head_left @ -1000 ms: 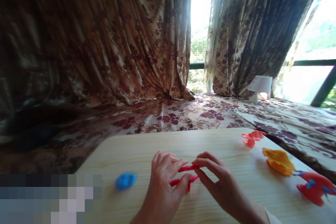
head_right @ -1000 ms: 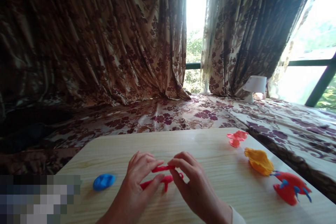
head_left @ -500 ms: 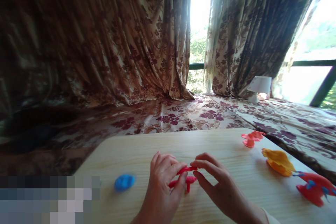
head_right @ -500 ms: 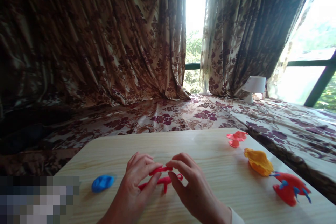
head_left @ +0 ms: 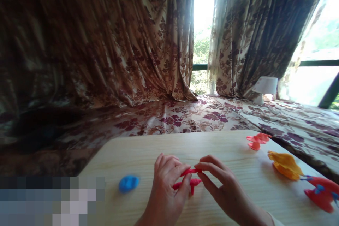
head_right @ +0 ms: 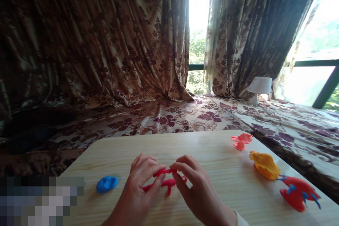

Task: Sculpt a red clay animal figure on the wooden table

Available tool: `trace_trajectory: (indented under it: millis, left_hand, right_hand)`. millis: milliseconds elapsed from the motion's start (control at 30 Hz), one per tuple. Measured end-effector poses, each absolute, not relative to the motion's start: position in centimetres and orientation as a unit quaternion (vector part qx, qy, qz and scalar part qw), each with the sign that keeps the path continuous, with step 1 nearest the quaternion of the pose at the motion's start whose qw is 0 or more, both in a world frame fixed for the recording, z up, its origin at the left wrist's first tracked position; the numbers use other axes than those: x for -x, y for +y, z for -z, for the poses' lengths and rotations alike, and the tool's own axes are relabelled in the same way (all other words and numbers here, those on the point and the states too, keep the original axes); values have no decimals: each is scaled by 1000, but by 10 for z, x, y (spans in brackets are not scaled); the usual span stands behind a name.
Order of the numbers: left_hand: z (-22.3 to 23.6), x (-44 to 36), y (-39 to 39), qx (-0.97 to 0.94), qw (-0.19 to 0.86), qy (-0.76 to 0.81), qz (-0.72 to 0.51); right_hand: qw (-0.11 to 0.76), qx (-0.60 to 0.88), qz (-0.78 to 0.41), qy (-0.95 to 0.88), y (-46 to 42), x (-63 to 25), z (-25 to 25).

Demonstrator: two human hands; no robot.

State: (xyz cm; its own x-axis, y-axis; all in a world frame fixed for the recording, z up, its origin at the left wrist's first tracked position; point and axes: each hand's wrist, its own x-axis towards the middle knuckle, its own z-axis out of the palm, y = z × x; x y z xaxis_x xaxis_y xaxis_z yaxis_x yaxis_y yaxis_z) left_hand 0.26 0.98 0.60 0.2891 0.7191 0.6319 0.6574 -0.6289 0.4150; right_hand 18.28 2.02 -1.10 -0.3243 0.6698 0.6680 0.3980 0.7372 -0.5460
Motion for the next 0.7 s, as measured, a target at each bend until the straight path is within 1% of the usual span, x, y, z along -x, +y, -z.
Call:
trace_trajectory:
  millis: [333, 567, 700]
  left_hand:
    - [-4, -3, 10, -807, 24, 410, -423]
    - [-2, -3, 14, -790, 6, 439, -428]
    - [-1, -3, 14, -794, 5, 438, -422]
  right_hand:
    - [480, 331, -151, -799, 22, -183, 12]
    - [491, 333, -150, -791, 20, -183, 8]
    - [478, 329, -163, -798, 20, -182, 11]
